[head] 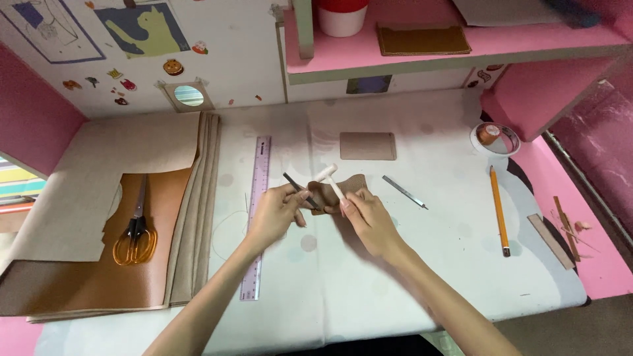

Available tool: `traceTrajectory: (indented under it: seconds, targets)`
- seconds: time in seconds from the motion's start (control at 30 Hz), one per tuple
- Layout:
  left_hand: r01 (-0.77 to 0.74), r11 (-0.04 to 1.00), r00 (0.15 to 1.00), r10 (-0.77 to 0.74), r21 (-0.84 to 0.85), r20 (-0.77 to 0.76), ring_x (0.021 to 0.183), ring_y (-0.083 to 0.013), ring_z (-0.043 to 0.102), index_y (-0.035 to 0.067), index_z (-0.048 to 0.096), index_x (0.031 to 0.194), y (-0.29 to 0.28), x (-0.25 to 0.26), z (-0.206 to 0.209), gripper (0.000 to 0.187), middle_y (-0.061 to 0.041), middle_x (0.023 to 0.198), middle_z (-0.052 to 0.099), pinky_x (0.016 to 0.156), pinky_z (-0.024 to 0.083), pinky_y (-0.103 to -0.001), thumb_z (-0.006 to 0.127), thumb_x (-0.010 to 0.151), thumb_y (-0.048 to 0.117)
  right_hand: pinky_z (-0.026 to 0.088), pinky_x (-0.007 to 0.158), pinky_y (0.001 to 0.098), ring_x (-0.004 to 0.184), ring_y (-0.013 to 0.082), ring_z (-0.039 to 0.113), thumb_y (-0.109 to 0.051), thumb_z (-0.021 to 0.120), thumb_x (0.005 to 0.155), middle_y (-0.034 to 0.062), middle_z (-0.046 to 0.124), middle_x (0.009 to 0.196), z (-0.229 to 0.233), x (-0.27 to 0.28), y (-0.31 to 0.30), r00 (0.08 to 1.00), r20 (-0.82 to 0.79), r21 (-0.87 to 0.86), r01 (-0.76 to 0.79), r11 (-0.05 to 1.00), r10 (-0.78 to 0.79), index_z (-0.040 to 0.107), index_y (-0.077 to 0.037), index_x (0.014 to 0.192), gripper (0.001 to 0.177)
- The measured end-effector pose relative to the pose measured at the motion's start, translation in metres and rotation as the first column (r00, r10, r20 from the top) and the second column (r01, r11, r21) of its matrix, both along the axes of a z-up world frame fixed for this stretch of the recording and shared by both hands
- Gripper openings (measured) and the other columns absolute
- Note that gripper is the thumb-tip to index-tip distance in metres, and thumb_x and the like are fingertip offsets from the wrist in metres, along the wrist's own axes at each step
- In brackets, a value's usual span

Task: Finishing a leather component by using a mallet and a punch tool on a workshop desk.

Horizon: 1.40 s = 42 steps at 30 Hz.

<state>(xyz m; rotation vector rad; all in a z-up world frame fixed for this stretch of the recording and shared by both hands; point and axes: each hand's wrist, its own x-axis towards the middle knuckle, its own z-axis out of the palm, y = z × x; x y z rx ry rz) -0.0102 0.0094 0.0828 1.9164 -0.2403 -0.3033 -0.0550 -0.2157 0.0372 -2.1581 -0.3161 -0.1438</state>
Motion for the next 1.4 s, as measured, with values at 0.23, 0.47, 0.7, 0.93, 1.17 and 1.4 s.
traceTrajectory:
  seconds: [0.23,0.47,0.7,0.93,1.17,1.4]
  targets:
    - [0.016,0.999,0.998,-0.018,0.038,0.062,0.052,-0.0171,0.072,-0.001,0.075,0.107,0.0,-0.007,0.008,0.022,-0.012,0.074,0.079,0.061,0.059,-0.029,0.061,0.102,0.016,0.042,0.089,0.0349,0.088,0.0191,0.055,-0.043,0.034,0.111,0.0032,0.045,0.068,-0.004,0.001,0.0,1.0,0.002,-0.004,0.014,1.0,-0.014,0.058,-0.015,0.081,0.048]
    - [0.048,0.978,0.971,-0.094,0.204,0.218,0.05,-0.0187,0.069,0.005,0.076,0.106,0.002,0.004,-0.019,0.021,-0.007,0.06,0.074,0.06,0.055,-0.027,0.061,0.104,0.02,0.042,0.088,0.0355,0.085,0.0221,0.055,-0.043,0.036,0.111,0.0058,0.046,0.065,-0.004,0.002,0.0,1.0,-0.001,0.004,0.009,1.0,-0.009,0.057,-0.013,0.08,0.048]
    - [0.052,0.933,0.911,-0.191,0.357,0.366,0.057,-0.0293,0.071,0.009,0.07,0.081,0.003,0.002,-0.014,0.029,-0.004,0.052,0.07,0.065,0.056,-0.036,0.064,0.101,0.03,0.043,0.084,0.0341,0.078,0.0175,0.052,-0.045,0.035,0.111,0.0051,0.046,0.072,-0.007,0.004,-0.001,0.999,-0.046,0.034,0.021,0.999,-0.02,0.059,-0.013,0.08,0.05]
    - [0.017,0.905,0.813,-0.261,0.426,0.521,0.061,-0.0341,0.072,0.01,0.069,0.077,0.005,0.003,-0.021,0.029,-0.009,0.058,0.072,0.059,0.056,-0.038,0.064,0.1,0.027,0.048,0.081,0.0408,0.081,0.0327,0.064,-0.044,0.04,0.11,0.016,0.058,0.081,-0.013,0.011,-0.006,0.99,-0.134,0.098,0.057,0.994,-0.044,0.064,-0.007,0.09,0.049]
    - [0.003,0.905,0.685,-0.311,0.425,0.658,0.061,-0.0323,0.072,0.012,0.067,0.079,-0.003,-0.002,-0.025,0.025,-0.009,0.06,0.071,0.056,0.057,-0.04,0.063,0.099,0.024,0.05,0.08,0.0391,0.082,0.0255,0.064,-0.041,0.047,0.109,0.0137,0.067,0.08,0.03,-0.004,-0.025,0.936,-0.244,0.137,0.291,0.947,-0.253,0.063,-0.013,0.109,0.033]
    - [-0.031,0.901,0.631,-0.318,0.433,0.708,0.054,-0.0278,0.068,0.013,0.064,0.077,-0.005,0.003,-0.044,0.026,-0.006,0.057,0.065,0.051,0.054,-0.034,0.061,0.101,0.024,0.052,0.099,0.0548,0.118,0.0422,0.068,-0.036,0.051,0.103,0.0255,0.075,0.116,0.091,-0.036,-0.035,0.83,-0.429,-0.342,0.216,0.914,-0.357,0.068,-0.008,0.126,0.04]
